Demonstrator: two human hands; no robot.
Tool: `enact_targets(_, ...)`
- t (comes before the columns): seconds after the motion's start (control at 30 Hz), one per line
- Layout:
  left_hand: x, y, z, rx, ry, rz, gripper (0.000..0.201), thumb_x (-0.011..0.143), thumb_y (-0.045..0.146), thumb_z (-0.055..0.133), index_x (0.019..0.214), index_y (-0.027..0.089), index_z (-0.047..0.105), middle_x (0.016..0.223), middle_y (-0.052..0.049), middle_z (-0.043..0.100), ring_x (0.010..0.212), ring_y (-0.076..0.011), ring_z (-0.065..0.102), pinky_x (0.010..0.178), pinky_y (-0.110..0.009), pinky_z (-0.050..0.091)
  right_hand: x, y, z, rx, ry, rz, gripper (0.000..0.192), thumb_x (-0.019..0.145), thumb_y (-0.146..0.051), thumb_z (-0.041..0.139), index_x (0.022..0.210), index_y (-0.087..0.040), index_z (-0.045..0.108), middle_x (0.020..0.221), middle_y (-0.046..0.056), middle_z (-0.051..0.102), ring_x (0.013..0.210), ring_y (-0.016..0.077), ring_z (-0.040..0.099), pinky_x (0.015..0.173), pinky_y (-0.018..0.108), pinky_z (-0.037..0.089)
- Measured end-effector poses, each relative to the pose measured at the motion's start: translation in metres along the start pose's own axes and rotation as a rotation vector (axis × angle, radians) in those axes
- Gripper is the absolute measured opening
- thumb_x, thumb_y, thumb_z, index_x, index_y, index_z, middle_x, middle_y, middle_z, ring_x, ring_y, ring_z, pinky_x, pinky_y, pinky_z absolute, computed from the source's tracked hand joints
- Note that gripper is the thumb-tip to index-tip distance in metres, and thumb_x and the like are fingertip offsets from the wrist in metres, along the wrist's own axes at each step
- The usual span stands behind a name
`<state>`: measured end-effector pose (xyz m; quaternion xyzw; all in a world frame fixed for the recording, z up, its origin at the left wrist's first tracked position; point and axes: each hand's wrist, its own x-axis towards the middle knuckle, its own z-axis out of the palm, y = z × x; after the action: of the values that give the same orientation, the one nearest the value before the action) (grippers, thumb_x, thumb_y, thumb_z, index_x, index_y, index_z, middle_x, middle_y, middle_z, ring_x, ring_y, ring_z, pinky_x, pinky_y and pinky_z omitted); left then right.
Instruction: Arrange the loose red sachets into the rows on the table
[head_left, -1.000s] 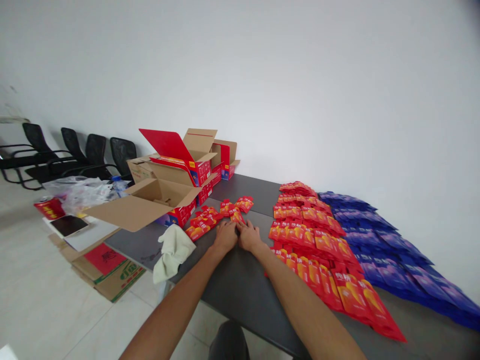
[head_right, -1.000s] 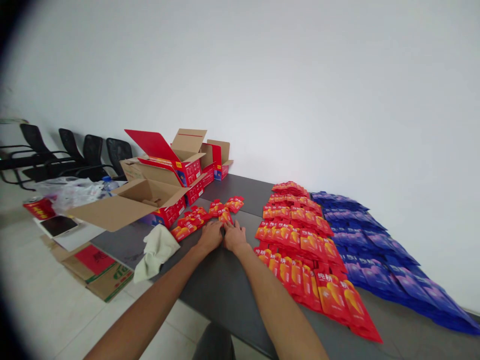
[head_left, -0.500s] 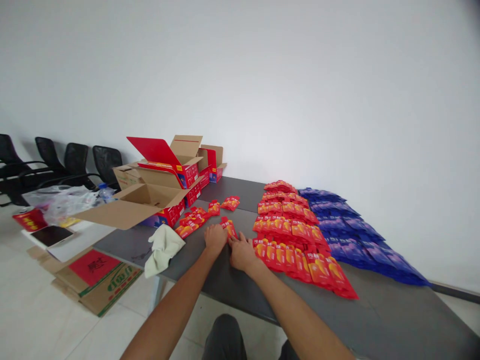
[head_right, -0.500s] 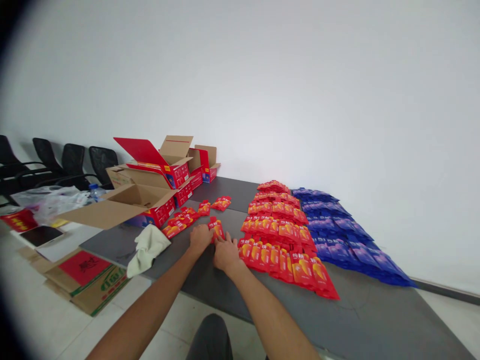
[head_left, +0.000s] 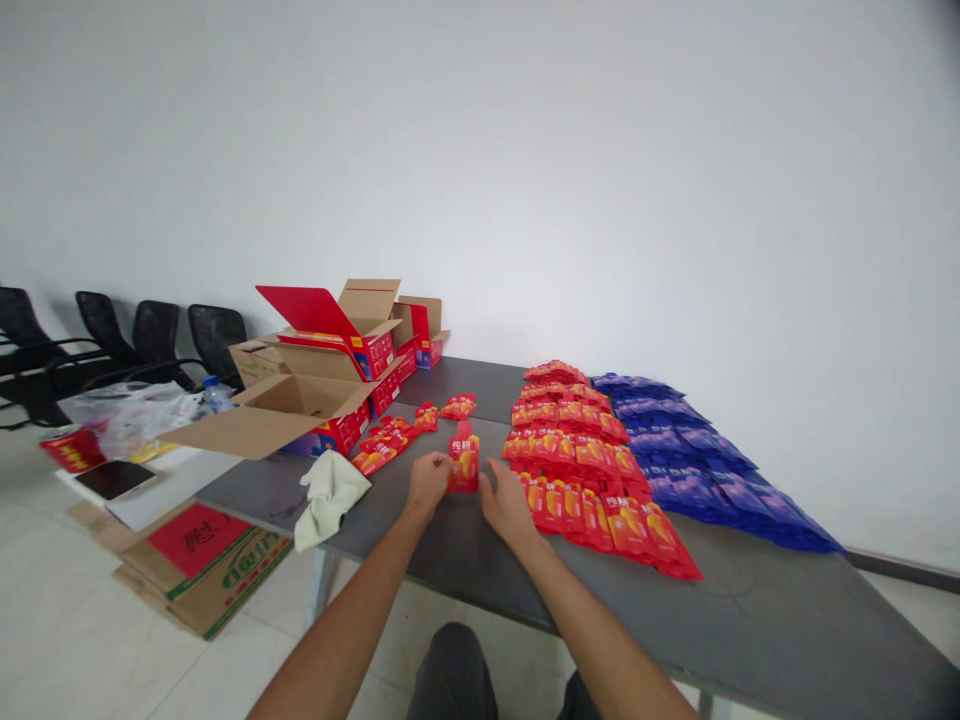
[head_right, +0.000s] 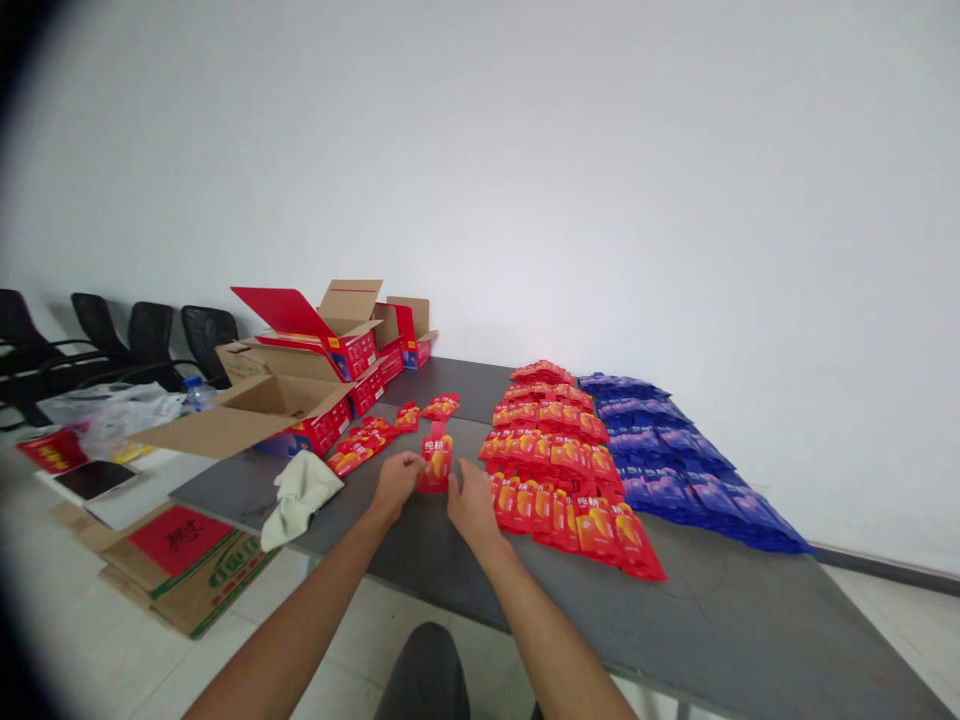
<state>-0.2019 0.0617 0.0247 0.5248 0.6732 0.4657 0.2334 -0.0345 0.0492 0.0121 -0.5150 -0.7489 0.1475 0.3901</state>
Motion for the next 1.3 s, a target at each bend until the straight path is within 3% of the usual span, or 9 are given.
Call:
enact_targets(0.13, -0.021, 0.016, 0.006, -0.230, -0.071, 0.036, 0.017, 0.071, 0.028, 0.053, 0.068, 0.016, 0.065, 0.061, 0.001, 0.062, 0.057, -0.0116, 0.053, 0.053, -0.021, 0.039, 0.002, -0.002, -0.013, 0.353, 0.067, 0.133, 0.033, 0.091, -0.042, 0.044, 0.102, -0.017, 0.063, 0.093, 0.008, 0.068, 0.084, 0.0199, 0.062, 0.075, 0.029, 0.047)
enact_targets(0.23, -0.034, 0.031, 0.010, -0.365, -0.153, 0.027, 0.015, 0.070, 0.029, 0.056, 0.066, 0.016, 0.062, 0.057, 0.002, 0.057, 0.052, -0.0102, 0.050, 0.050, -0.020, 0.038, 0.000, -0.007, -0.024, 0.552, 0.124, 0.214, 0.034, 0.085, -0.050, 0.052, 0.084, -0.017, 0.063, 0.072, 0.002, 0.063, 0.065, 0.0164, 0.056, 0.060, 0.025, 0.043)
enact_targets(0.4, -0.048, 0.050, 0.020, -0.569, -0.280, 0.043, 0.025, 0.074, 0.040, 0.058, 0.076, 0.015, 0.060, 0.067, 0.000, 0.063, 0.058, -0.0115, 0.056, 0.056, -0.022, 0.044, -0.012, -0.008, -0.042, 0.753, 0.155, 0.253, 0.034, 0.081, -0.050, 0.059, 0.076, -0.017, 0.060, 0.063, -0.003, 0.053, 0.056, 0.0112, 0.044, 0.052, 0.021, 0.033)
enact_targets(0.57, -0.059, 0.056, 0.035, -0.618, -0.260, 0.054, 0.027, 0.073, 0.041, 0.062, 0.068, 0.016, 0.053, 0.060, 0.003, 0.057, 0.051, -0.0083, 0.049, 0.050, -0.019, 0.038, -0.026, -0.002, -0.060, 0.895, 0.125, 0.268, 0.031, 0.082, -0.048, 0.061, 0.077, -0.017, 0.059, 0.063, -0.004, 0.048, 0.056, 0.0099, 0.039, 0.052, 0.021, 0.031)
enact_targets(0.67, -0.067, 0.059, 0.042, -0.670, -0.285, 0.045, 0.028, 0.073, 0.042, 0.063, 0.068, 0.017, 0.051, 0.060, 0.004, 0.056, 0.051, -0.0077, 0.047, 0.050, -0.019, 0.037, -0.032, -0.002, -0.072, 0.878, 0.135, 0.270, 0.036, 0.084, -0.052, 0.057, 0.075, -0.017, 0.057, 0.064, -0.004, 0.048, 0.057, 0.0102, 0.039, 0.053, 0.021, 0.031)
enact_targets(0.83, -0.085, 0.075, 0.050, -0.638, -0.351, 0.035, 0.035, 0.077, 0.050, 0.057, 0.071, 0.016, 0.054, 0.061, 0.003, 0.054, 0.053, -0.0091, 0.047, 0.052, -0.020, 0.036, -0.038, -0.009, -0.087, 0.575, 0.245, 0.181, 0.046, 0.091, -0.057, 0.042, 0.067, -0.018, 0.048, 0.063, -0.003, 0.048, 0.059, 0.0115, 0.041, 0.054, 0.022, 0.030)
enact_targets(1.03, -0.103, 0.095, 0.053, -0.216, -0.052, 0.160, 0.044, 0.090, 0.051, 0.034, 0.066, 0.018, 0.052, 0.063, 0.001, 0.055, 0.059, -0.0115, 0.048, 0.055, -0.023, 0.031, -0.046, -0.009, -0.090, 0.283, 0.364, 0.108, 0.044, 0.099, -0.047, 0.030, 0.070, -0.019, 0.047, 0.064, -0.002, 0.050, 0.060, 0.0127, 0.045, 0.058, 0.025, 0.029)
enact_targets(1.17, -0.109, 0.098, 0.055, -0.161, -0.053, 0.186, 0.046, 0.092, 0.050, 0.032, 0.065, 0.018, 0.050, 0.061, 0.001, 0.054, 0.057, -0.0112, 0.047, 0.055, -0.023, 0.030, -0.051, -0.006, -0.090, 0.309, 0.386, 0.129, 0.045, 0.099, -0.047, 0.029, 0.068, -0.019, 0.047, 0.064, -0.001, 0.051, 0.060, 0.0133, 0.045, 0.058, 0.025, 0.031)
enact_targets(1.3, -0.114, 0.099, 0.058, -0.368, -0.117, 0.151, 0.046, 0.090, 0.054, 0.034, 0.068, 0.017, 0.051, 0.058, 0.003, 0.051, 0.053, -0.0097, 0.043, 0.051, -0.021, 0.031, -0.053, -0.006, -0.089, 0.470, 0.385, 0.155, 0.046, 0.097, -0.051, 0.031, 0.069, -0.019, 0.048, 0.065, -0.001, 0.053, 0.059, 0.0131, 0.045, 0.057, 0.024, 0.034)
